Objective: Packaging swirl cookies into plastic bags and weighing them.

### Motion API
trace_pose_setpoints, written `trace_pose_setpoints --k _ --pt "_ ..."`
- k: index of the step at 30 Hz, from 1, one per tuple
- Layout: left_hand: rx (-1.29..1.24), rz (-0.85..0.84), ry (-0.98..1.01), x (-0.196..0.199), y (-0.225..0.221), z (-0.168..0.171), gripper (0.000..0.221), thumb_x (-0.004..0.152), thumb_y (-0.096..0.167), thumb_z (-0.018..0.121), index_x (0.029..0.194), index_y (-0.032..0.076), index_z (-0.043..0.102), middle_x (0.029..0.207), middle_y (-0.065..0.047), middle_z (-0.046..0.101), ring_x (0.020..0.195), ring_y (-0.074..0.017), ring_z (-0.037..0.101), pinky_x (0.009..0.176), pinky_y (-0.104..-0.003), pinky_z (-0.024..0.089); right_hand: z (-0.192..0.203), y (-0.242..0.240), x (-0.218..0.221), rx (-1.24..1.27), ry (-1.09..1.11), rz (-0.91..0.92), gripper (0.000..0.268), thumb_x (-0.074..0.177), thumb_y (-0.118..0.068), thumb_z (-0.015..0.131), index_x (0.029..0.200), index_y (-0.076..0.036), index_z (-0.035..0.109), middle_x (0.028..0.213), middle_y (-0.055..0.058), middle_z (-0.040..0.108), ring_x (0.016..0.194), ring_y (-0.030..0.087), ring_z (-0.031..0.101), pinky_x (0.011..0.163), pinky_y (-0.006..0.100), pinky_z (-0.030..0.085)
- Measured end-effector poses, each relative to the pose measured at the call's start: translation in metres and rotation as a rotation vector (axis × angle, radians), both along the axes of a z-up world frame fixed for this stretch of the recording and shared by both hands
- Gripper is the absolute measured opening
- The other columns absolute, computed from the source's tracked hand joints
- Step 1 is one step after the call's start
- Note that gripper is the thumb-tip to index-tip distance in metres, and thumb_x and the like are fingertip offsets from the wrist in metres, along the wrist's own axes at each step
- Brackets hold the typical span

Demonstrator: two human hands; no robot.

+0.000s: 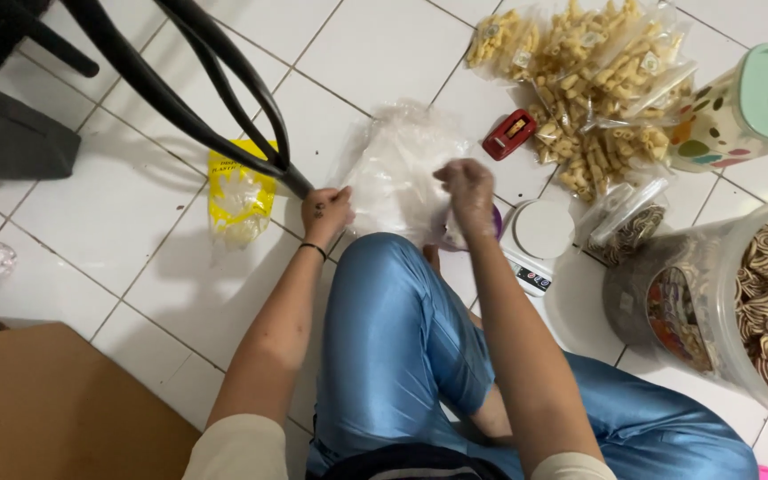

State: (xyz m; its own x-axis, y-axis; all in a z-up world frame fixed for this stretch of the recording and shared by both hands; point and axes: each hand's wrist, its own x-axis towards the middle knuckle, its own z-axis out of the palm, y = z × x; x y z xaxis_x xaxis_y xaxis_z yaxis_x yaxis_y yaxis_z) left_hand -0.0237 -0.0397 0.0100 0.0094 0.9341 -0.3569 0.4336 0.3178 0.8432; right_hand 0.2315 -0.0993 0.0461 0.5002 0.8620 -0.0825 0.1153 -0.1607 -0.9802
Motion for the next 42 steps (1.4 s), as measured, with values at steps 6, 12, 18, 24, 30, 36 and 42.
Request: trace_pose_setpoints --k 6,12,18,24,30,36,42 --pt "-0.1 -0.103 0.388 -0.008 0.0 -0.002 0.046 0.098 0.048 0.056 0.098 0.004 0.071 0.082 -0.019 0.072 0.079 -0.0294 0.073 0.067 -0.045 0.061 0.047 -0.047 0.064 0.193 0.332 -0.104 0.007 0.103 -0.012 0.06 0.103 -0.004 0.061 0.089 0.013 0.069 0.084 0.03 0.078 0.078 0.04 0.068" --pt "0.046 -0.33 0.707 0.052 -0.024 0.113 0.071 0.102 0.052 0.053 0.14 -0.007 0.047 0.118 -0.03 0.066 0.114 -0.045 0.065 0.09 -0.059 0.055 0.091 -0.117 0.107 0.229 0.45 -0.015 0.008 0.097 -0.003 0.059 0.104 0.0 0.059 0.086 0.012 0.058 0.078 0.03 0.073 0.082 0.048 0.067" --pt "-0.154 -0.582 -0.103 0.161 -0.072 0.149 0.08 0.1 0.061 0.051 0.147 -0.003 0.044 0.138 -0.034 0.055 0.132 -0.0464 0.053 0.107 -0.056 0.044 0.087 -0.178 0.138 0.404 0.676 -0.079 0.01 0.092 0.0 0.057 0.102 0.001 0.057 0.075 0.014 0.054 0.07 0.026 0.063 0.077 0.047 0.061" --pt "-0.463 -0.793 -0.607 0.222 -0.091 0.08 0.037 0.1 0.028 0.062 0.124 0.0 0.059 0.105 -0.013 0.076 0.087 -0.0167 0.076 0.065 -0.017 0.055 0.029 -0.23 0.169 0.153 0.493 -0.312 0.013 0.094 -0.006 0.066 0.107 -0.005 0.064 0.084 0.01 0.064 0.073 0.024 0.07 0.073 0.045 0.063" --pt "-0.105 -0.741 -0.352 0.24 -0.096 0.015 0.019 0.097 0.024 0.067 0.09 0.009 0.075 0.072 -0.007 0.072 0.066 -0.0142 0.072 0.054 -0.018 0.048 -0.054 -0.237 0.171 -0.072 0.266 -0.465 0.014 0.098 -0.012 0.066 0.112 -0.01 0.07 0.089 0.011 0.071 0.077 0.022 0.073 0.073 0.038 0.065" --pt "0.041 -0.64 -0.272 0.253 -0.093 -0.007 0.031 0.096 0.031 0.07 0.071 0.013 0.069 0.054 -0.003 0.064 0.047 -0.0105 0.061 0.046 -0.019 0.043 -0.08 -0.228 0.18 0.026 0.293 -0.424 0.014 0.098 -0.01 0.066 0.112 -0.007 0.068 0.083 0.008 0.071 0.072 0.016 0.072 0.066 0.029 0.064" --pt "-0.051 -0.601 -0.335 0.25 -0.091 -0.002 0.017 0.095 0.018 0.063 0.1 0.009 0.076 0.076 -0.008 0.074 0.061 -0.013 0.07 0.053 -0.02 0.05 -0.069 -0.229 0.178 -0.001 0.242 -0.488 0.012 0.093 -0.013 0.075 0.104 -0.01 0.072 0.083 0.009 0.072 0.073 0.018 0.071 0.067 0.034 0.063"
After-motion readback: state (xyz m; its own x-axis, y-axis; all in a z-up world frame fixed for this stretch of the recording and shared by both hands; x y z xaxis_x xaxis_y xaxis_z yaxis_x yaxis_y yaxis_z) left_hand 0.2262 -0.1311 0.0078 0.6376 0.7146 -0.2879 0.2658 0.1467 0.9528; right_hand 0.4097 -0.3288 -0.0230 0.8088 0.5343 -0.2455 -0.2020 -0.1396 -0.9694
